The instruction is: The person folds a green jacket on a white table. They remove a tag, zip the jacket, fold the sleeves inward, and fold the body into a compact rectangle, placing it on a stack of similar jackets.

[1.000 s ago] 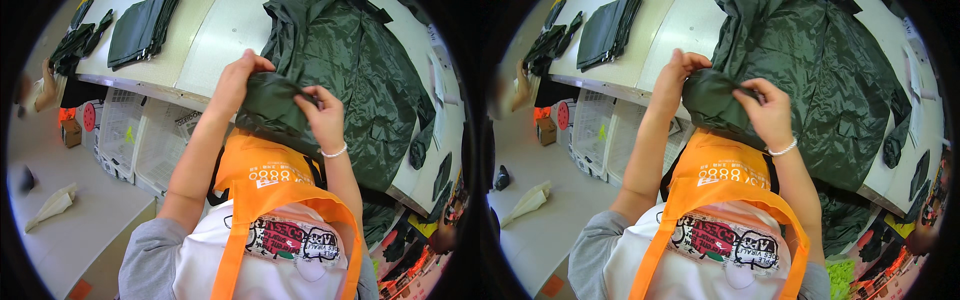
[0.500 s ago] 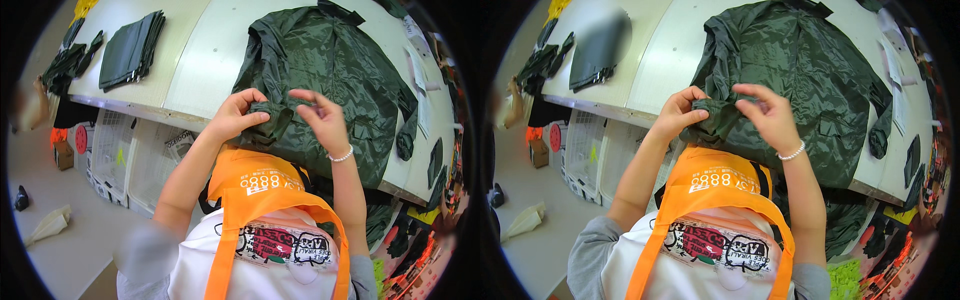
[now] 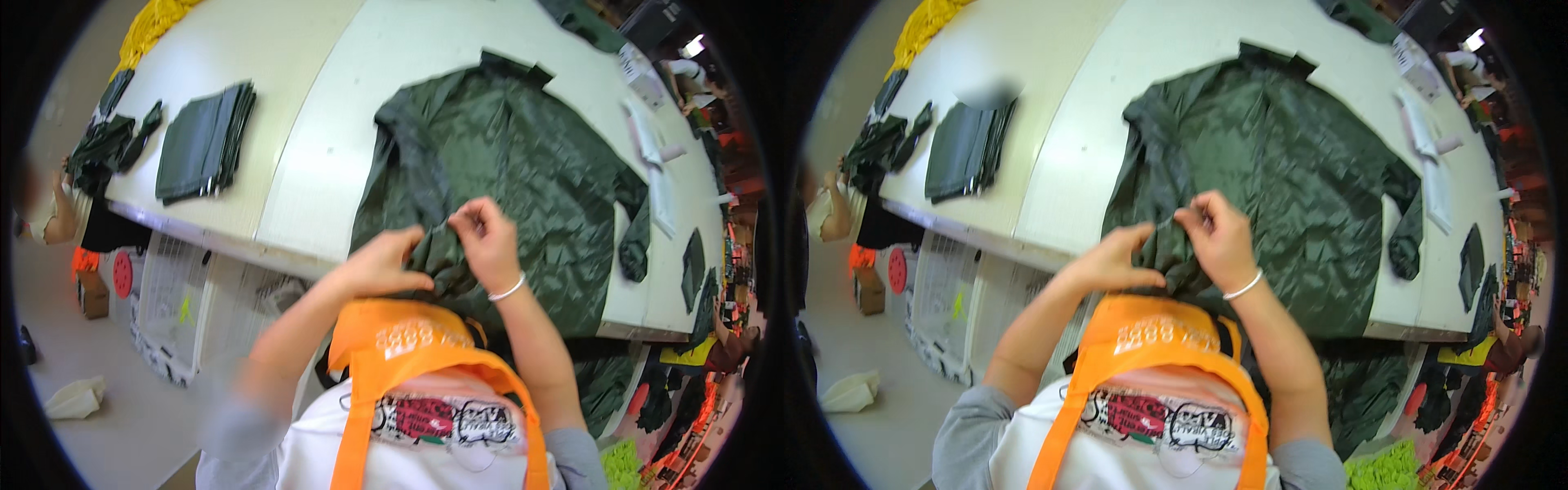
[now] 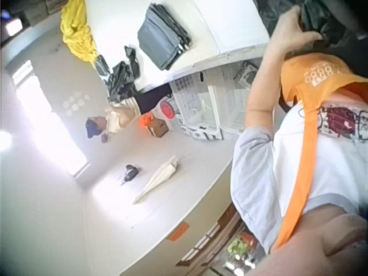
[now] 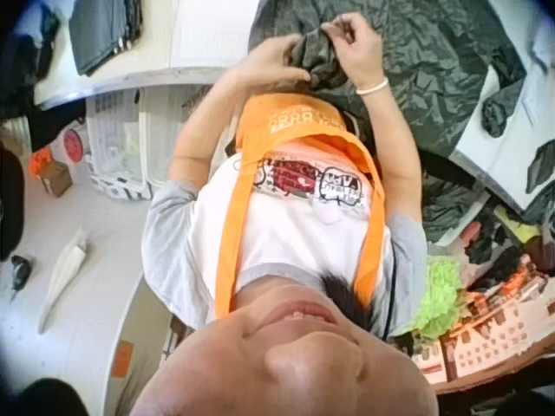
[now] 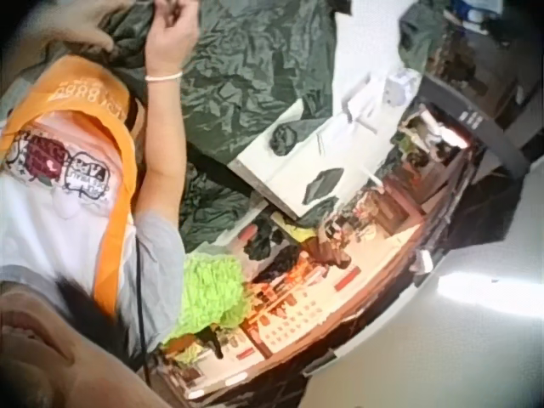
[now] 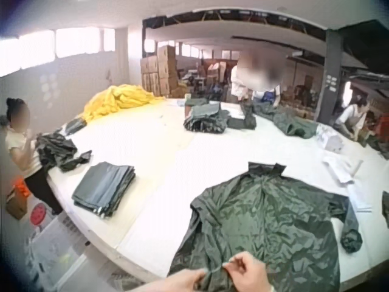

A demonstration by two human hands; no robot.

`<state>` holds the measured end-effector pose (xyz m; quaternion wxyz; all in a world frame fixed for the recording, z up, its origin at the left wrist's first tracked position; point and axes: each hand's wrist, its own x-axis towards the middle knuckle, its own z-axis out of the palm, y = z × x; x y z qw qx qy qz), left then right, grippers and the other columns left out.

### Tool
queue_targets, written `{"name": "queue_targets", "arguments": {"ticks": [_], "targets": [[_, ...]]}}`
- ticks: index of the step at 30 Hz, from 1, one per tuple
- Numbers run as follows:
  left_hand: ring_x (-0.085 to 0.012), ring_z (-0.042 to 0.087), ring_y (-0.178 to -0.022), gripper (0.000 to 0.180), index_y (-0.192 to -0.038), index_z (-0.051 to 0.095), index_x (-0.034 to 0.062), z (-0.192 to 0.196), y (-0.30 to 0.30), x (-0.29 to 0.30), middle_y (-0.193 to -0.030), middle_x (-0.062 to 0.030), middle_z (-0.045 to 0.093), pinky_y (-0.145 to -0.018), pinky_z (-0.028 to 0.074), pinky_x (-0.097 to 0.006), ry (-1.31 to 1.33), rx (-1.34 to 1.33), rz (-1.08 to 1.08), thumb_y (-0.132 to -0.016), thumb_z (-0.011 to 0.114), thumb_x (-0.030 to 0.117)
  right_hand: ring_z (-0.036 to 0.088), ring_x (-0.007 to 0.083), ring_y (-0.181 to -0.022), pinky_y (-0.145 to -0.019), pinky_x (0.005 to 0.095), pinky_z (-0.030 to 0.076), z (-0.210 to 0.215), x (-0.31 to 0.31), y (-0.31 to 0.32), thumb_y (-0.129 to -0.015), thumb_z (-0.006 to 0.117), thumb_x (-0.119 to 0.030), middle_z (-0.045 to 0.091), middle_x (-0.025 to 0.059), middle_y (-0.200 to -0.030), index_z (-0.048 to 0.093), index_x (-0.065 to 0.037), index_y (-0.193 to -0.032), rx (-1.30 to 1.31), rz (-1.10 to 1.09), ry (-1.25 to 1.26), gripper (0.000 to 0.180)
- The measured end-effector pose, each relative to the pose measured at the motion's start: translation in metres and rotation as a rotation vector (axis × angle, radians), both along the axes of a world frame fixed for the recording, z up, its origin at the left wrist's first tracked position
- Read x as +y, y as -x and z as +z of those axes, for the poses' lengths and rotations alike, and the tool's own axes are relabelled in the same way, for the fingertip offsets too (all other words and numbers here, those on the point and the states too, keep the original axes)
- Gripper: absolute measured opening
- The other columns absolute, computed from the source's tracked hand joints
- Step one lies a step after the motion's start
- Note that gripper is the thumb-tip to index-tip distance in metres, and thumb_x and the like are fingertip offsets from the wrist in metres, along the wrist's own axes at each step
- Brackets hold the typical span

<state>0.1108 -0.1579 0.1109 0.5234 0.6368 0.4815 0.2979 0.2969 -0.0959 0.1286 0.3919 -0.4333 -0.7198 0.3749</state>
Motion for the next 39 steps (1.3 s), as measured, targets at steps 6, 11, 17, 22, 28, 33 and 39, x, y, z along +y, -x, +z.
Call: {"name": "queue_targets", "arguments": {"ticks": [6,11,17,22,28,33,39], "targets": [[-0.0056,0.054,-0.078,0.019,-0.094,0.058,-0.0009,0.03,0.01,0.027,-0.085,-0.0015,0.062,-0.07,0.047,-0.023,0.055,-0.467,0.49,-0.077,0.067,0.0,0.051,0.0057,-0.071,-0.06,0.0219,0.042,0.006,0.022,-0.022,-0.082,0.072,-0.022,0.055,-0.0053,-0.082,0.056,-0.002,-0.097,0.407,0.477,0.778,0.03],[-0.0057,0.053,-0.078,0.024,-0.095,0.058,-0.0013,0.04,-0.021,0.025,-0.086,0.0003,0.061,-0.07,0.046,-0.023,0.005,-0.545,0.614,-0.076,0.07,0.006,0.043,0.0063,-0.063,-0.056,0.0217,0.038,0.003,0.019,0.004,-0.071,0.066,0.002,0.047,-0.0011,-0.068,0.052,-0.003,-0.08,0.205,0.076,0.217,0.017],[-0.0094,0.053,-0.077,0.034,-0.098,0.058,-0.0012,0.042,-0.056,0.004,-0.082,-0.006,0.061,-0.071,0.046,-0.027,-0.152,-0.181,0.448,-0.07,0.075,0.009,0.031,0.0074,-0.056,-0.048,0.0266,0.029,-0.011,0.049,0.013,-0.068,0.053,0.009,0.035,0.0046,-0.056,0.04,0.0,-0.068,0.144,-0.28,-0.071,0.016],[-0.0051,0.046,-0.061,0.018,-0.067,0.046,0.0053,-0.011,0.042,0.07,-0.063,0.0024,0.049,-0.05,0.039,-0.023,-0.308,-0.339,1.016,-0.073,0.048,-0.012,0.047,0.0048,-0.063,-0.057,0.0223,0.043,0.042,-0.016,0.023,-0.07,0.079,-0.011,0.055,-0.0009,-0.071,0.057,-0.003,-0.09,0.082,0.328,0.332,0.031],[-0.0092,0.045,-0.058,0.02,-0.067,0.051,0.0018,0.062,-0.039,-0.005,-0.059,0.0001,0.046,-0.053,0.036,-0.024,-0.281,-0.147,0.347,-0.071,0.07,0.004,0.043,0.0051,-0.055,-0.051,0.0204,0.036,0.013,0.046,-0.004,-0.07,0.057,0.008,0.049,-0.0011,-0.064,0.055,-0.003,-0.077,0.33,-0.271,-0.027,0.013],[-0.0072,0.041,-0.059,0.029,-0.066,0.045,0.0019,0.046,0.002,0.016,-0.061,-0.001,0.042,-0.052,0.035,-0.024,-0.427,0.049,0.876,-0.067,0.073,0.002,0.031,0.004,-0.056,-0.05,0.019,0.027,0.026,0.034,-0.011,-0.063,0.048,0.015,0.036,-0.0029,-0.059,0.043,-0.004,-0.069,0.153,-0.341,-0.254,0.021],[-0.0061,0.034,-0.056,0.026,-0.063,0.039,0.0033,0.077,0.005,-0.013,-0.058,0.0024,0.037,-0.049,0.03,-0.022,-0.479,0.011,0.745,-0.061,0.063,-0.007,0.032,0.0058,-0.051,-0.047,0.0193,0.029,0.046,0.008,-0.017,-0.069,0.059,0.01,0.035,-0.0005,-0.055,0.044,-0.004,-0.07,0.007,-0.273,-0.313,0.021]]}}
